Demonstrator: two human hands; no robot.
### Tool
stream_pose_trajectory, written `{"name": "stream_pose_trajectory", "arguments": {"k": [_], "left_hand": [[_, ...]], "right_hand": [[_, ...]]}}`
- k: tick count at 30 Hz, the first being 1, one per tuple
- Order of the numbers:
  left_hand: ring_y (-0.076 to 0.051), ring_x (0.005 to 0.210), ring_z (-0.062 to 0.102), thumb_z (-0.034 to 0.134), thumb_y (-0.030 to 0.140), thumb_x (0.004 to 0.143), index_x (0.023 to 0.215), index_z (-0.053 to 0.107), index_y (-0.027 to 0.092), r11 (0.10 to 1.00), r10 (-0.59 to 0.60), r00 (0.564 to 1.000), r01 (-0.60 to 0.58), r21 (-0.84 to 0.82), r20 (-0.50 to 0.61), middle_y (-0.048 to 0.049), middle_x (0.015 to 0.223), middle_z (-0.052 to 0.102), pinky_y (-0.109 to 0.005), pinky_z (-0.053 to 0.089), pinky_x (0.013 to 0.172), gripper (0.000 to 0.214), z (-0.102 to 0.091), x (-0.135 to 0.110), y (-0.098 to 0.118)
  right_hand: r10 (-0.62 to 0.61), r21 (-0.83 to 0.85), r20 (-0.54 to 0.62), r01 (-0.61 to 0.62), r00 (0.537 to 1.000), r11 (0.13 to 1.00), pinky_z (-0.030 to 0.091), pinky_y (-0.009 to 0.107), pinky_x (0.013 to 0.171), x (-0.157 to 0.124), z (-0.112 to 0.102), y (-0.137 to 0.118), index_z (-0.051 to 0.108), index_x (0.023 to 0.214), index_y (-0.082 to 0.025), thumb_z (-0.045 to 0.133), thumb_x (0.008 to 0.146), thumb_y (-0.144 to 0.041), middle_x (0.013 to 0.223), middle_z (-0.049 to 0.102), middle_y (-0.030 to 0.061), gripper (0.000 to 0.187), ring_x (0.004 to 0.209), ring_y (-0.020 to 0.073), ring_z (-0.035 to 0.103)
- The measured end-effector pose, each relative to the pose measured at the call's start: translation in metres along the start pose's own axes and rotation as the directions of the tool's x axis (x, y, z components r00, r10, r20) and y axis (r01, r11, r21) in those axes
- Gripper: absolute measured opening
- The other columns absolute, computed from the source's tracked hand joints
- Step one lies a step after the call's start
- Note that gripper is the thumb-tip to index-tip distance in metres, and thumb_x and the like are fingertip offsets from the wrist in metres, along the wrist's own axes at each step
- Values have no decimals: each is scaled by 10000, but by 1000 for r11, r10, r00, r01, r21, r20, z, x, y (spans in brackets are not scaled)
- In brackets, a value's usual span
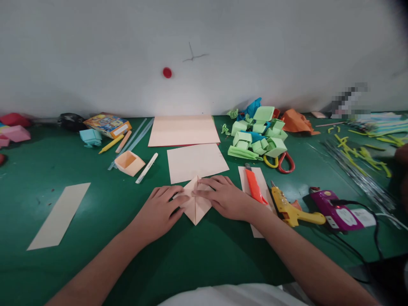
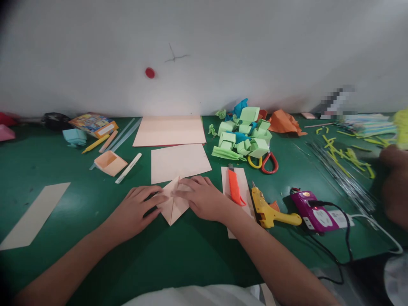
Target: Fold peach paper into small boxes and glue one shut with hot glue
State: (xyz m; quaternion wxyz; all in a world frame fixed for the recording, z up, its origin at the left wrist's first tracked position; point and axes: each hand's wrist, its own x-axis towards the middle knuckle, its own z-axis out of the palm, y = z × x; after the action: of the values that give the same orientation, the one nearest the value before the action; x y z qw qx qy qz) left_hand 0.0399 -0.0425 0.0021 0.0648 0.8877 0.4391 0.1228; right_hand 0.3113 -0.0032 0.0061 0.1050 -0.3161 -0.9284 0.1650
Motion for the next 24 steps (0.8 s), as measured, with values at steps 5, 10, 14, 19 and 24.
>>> {"name": "stream_pose_trajectory", "arguments": {"k": [5,10,14,19,24], "left_hand": [[-296,1223,551,583,307,948,1272,642,285,997,70,998,-70,-28,9,-89,1334,616,-462,440,982,330,-1,-2,-9],[-251,1095,603,638,309,947,1215,665,290,994,113,994,-113,6,11,-50,1183,681,-399,429,887,270,1,0,-15],[-233,1007,611,649,349,949,1178,675,269,987,152,988,-152,61,3,-42,1099,692,-384,410,845,245,-1,1,-14],[-232,936,605,646,323,950,1172,658,251,969,211,977,-210,127,6,-35,978,681,-390,401,817,233,-7,2,-6],[-243,948,612,667,320,932,1030,659,212,965,211,977,-213,152,31,-44,1008,687,-408,422,815,147,-7,2,1]], "right_hand": [[-10,11,26,10,1000,1000,365,565,1072,-4,-5,-5,448,1519,-350,482,973,-167,1578,431,77,577,1355,334,399],[-8,28,57,6,998,1000,277,623,1098,-8,-7,-12,449,1516,-303,595,945,-448,1610,389,100,607,1376,391,364],[3,21,70,-4,998,1000,220,645,1124,-8,-5,-19,443,1518,-254,612,910,-570,1616,372,118,706,1387,422,330],[36,36,64,-38,997,999,308,600,1091,-7,-5,-31,421,1518,-257,697,874,-428,1507,467,144,721,1321,405,395],[6,61,41,-9,999,998,388,553,1043,-9,-6,-37,402,1521,-248,683,862,-315,1371,527,139,720,1215,368,454]]}}
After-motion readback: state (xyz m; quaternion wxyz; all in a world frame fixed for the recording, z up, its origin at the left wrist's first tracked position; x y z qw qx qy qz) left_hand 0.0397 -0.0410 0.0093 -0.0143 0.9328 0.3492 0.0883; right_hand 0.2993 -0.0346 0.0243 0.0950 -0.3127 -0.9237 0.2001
